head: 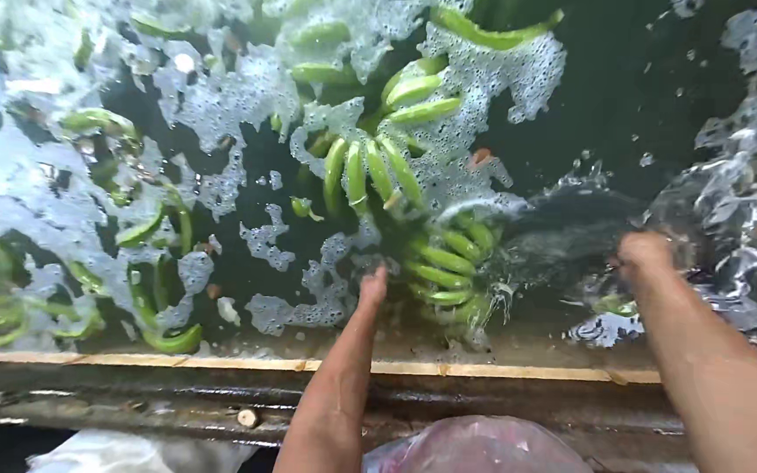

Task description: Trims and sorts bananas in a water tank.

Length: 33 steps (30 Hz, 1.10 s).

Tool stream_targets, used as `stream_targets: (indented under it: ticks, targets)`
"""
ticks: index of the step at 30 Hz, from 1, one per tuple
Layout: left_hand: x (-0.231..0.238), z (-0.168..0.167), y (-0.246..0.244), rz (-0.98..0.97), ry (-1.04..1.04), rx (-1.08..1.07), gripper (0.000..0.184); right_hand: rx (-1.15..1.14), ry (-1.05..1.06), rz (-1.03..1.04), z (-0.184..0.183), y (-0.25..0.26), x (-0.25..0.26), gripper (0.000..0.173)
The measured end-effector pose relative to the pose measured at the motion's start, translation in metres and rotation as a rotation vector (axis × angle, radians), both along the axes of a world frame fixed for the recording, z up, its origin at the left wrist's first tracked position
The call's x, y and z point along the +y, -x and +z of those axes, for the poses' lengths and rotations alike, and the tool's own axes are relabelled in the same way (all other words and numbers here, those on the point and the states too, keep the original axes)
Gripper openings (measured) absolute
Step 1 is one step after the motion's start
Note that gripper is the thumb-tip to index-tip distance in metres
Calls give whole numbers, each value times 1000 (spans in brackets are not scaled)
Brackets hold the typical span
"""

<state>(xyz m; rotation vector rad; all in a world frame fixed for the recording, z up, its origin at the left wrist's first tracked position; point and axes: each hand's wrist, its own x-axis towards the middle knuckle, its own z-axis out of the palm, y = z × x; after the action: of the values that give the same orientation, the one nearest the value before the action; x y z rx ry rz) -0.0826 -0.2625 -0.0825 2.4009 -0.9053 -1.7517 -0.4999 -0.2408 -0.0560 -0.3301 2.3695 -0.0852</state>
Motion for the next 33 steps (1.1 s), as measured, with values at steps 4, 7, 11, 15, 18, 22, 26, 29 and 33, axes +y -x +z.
stream_targets:
  ticks: [4,7,11,15,18,22,26,29,33]
  targets:
    - [5,-2,21,32,-20,311,64,-26,197,-15,9,-31,8,49]
    - [8,-3,55,57,-65,403,67,-352,232,-203,-8,-76,30,45]
    - [13,-17,80,43,-33,324,77,-535,28,-357,-8,-123,54,39]
    - [11,-6,88,-63,44,247,66,-703,152,-301,5,-140,66,38]
    - [12,9,70,-149,100,270,60,-1000,232,-199,46,-141,74,40]
    - [23,11,33,-210,153,396,58,-1081,272,-24,50,-134,74,46]
    - [21,3,21,-195,125,348,74,-492,122,-91,-5,-99,71,42]
    - [18,-11,25,-136,68,370,67,-253,172,-63,-8,-78,67,58]
    - [12,3,35,-74,-18,449,74,-290,307,121,25,-87,46,50]
